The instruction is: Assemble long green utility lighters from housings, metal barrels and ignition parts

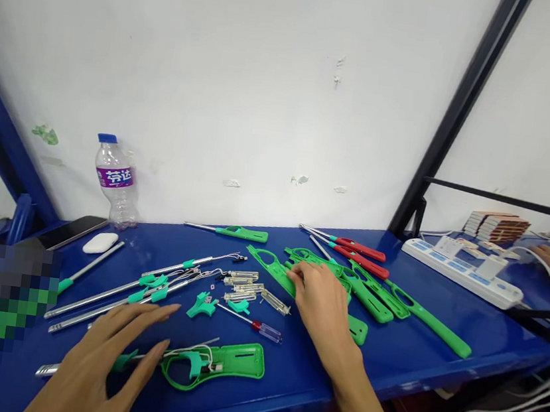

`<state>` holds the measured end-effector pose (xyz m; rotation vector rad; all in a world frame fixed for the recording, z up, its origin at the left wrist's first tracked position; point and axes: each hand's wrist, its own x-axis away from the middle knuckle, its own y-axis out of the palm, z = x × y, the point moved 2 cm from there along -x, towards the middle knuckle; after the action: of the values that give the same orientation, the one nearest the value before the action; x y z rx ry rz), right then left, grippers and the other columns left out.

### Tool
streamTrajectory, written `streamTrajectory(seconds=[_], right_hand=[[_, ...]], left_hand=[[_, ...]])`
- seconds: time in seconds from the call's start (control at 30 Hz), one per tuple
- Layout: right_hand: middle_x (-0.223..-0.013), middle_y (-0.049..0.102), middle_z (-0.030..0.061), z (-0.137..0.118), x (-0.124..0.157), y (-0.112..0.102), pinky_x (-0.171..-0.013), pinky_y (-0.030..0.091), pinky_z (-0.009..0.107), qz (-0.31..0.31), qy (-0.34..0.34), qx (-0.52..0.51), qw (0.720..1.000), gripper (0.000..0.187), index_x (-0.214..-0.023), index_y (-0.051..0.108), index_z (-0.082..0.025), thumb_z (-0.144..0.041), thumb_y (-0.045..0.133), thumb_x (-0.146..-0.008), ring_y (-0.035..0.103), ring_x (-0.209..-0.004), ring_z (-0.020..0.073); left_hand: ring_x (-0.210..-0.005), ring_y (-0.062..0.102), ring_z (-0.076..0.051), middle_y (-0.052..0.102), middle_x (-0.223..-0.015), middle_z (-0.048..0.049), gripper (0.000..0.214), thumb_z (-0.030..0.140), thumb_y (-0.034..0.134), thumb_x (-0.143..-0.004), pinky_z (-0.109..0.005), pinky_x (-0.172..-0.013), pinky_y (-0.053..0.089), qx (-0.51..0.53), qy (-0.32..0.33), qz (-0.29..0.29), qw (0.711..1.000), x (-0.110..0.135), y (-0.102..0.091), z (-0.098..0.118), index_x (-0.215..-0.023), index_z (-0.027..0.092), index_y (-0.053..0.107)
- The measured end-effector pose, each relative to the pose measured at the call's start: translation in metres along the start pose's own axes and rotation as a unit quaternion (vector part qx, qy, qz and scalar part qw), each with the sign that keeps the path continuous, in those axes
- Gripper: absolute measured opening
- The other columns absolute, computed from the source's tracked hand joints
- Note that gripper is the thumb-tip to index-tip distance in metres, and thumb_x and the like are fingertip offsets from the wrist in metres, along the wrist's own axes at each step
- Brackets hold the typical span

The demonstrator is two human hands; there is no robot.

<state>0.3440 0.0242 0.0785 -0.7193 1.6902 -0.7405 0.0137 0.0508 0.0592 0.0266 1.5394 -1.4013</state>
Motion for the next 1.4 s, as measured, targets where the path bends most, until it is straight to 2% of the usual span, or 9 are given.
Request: streamTrajectory(seconds=[0.1,0.2,0.4,0.53,0.7,0.87,0.97,1.23,1.4], right_hand=[[-0.082,0.080,0.0068,0.005,0.001,0.000,-0.057,0.040,0.033,-0.006,0.017,0.004,1.000,0.022,-0.091,0.077,-0.022,-0.030,0.062,-0.105,0.073,-0.074,0.0277],[-0.093,0.082,0.0057,-0.003,0.004,-0.005,-0.065,0.049,0.033,-0.018,0.000,-0.021,1.000,0.019,-0.104,0.078,-0.023,-0.038,0.065,-0.105,0.074,-0.081,0.0259],[-0.087,0.078,0.0007,-0.025,0.017,-0.008,-0.079,0.054,0.035,-0.093,-0.074,-0.050,0.992,0.006,-0.103,0.079,-0.026,-0.029,0.078,-0.098,0.073,-0.088,0.0248],[-0.091,0.078,0.0049,-0.024,0.021,0.001,-0.077,0.052,0.038,-0.109,-0.062,-0.032,0.992,0.014,-0.111,0.078,-0.023,-0.030,0.076,-0.099,0.073,-0.089,0.0281],[-0.096,0.079,0.0066,-0.025,0.024,0.006,-0.084,0.053,0.043,-0.118,-0.052,-0.018,0.992,0.013,-0.112,0.078,-0.022,-0.025,0.074,-0.100,0.073,-0.094,0.0313],[-0.102,0.079,0.0098,-0.026,0.023,0.008,-0.087,0.053,0.047,-0.103,-0.046,-0.017,0.993,0.017,-0.117,0.078,-0.019,-0.020,0.067,-0.104,0.072,-0.100,0.0338],[-0.106,0.078,0.0105,-0.024,0.022,0.010,-0.087,0.054,0.046,-0.086,-0.041,-0.028,0.995,0.019,-0.118,0.077,-0.019,-0.023,0.062,-0.107,0.072,-0.100,0.0325],[-0.105,0.078,0.0103,-0.019,0.026,0.014,-0.087,0.057,0.044,-0.056,-0.049,-0.056,0.996,0.020,-0.119,0.077,-0.020,-0.021,0.062,-0.107,0.073,-0.098,0.0310],[-0.105,0.076,0.0101,-0.020,0.028,0.011,-0.087,0.057,0.044,-0.037,-0.053,-0.080,0.995,0.020,-0.116,0.076,-0.020,-0.022,0.059,-0.107,0.071,-0.098,0.0303]], left_hand=[[-0.108,0.068,-0.032,0.072,-0.116,-0.0114,0.028,0.026,0.050,-0.107,-0.058,-0.096,0.059,0.013,0.044,-0.075,0.996,-0.040,0.008,0.007,-0.123,0.022,0.073],[-0.102,0.067,-0.029,0.073,-0.107,-0.0088,0.026,0.014,0.052,-0.102,-0.052,-0.093,0.059,0.025,0.074,-0.138,0.987,-0.075,0.019,0.014,-0.109,0.021,0.076],[-0.105,0.068,-0.027,0.074,-0.107,-0.0056,0.018,0.013,0.064,-0.098,-0.047,-0.098,0.056,0.036,0.103,-0.231,0.967,-0.105,0.042,0.029,-0.105,0.022,0.077],[-0.100,0.067,-0.028,0.075,-0.101,-0.0085,0.016,0.015,0.061,-0.100,-0.049,-0.101,0.052,0.030,0.087,-0.259,0.961,-0.115,0.054,0.033,-0.097,0.019,0.077],[-0.105,0.063,-0.030,0.074,-0.105,-0.0095,0.024,0.017,0.051,-0.105,-0.046,-0.093,0.051,0.017,0.040,-0.260,0.965,-0.123,0.047,0.019,-0.103,0.019,0.075],[-0.107,0.068,-0.024,0.074,-0.107,-0.0048,0.012,0.024,0.064,-0.105,-0.046,-0.097,0.055,0.019,0.002,-0.296,0.955,-0.126,0.038,-0.004,-0.104,0.018,0.073],[-0.102,0.072,-0.022,0.074,-0.108,-0.0045,0.018,0.035,0.069,-0.104,-0.045,-0.095,0.059,0.031,-0.011,-0.328,0.944,-0.126,0.037,-0.010,-0.105,0.017,0.072],[-0.083,0.072,-0.017,0.074,-0.095,-0.0017,0.022,0.038,0.067,-0.106,-0.037,-0.080,0.062,0.081,-0.035,-0.391,0.916,-0.121,0.035,-0.018,-0.105,0.016,0.072],[-0.087,0.072,-0.018,0.074,-0.099,-0.0027,0.023,0.038,0.067,-0.106,-0.038,-0.082,0.062,0.079,-0.052,-0.400,0.912,-0.120,0.035,-0.019,-0.106,0.016,0.072]])
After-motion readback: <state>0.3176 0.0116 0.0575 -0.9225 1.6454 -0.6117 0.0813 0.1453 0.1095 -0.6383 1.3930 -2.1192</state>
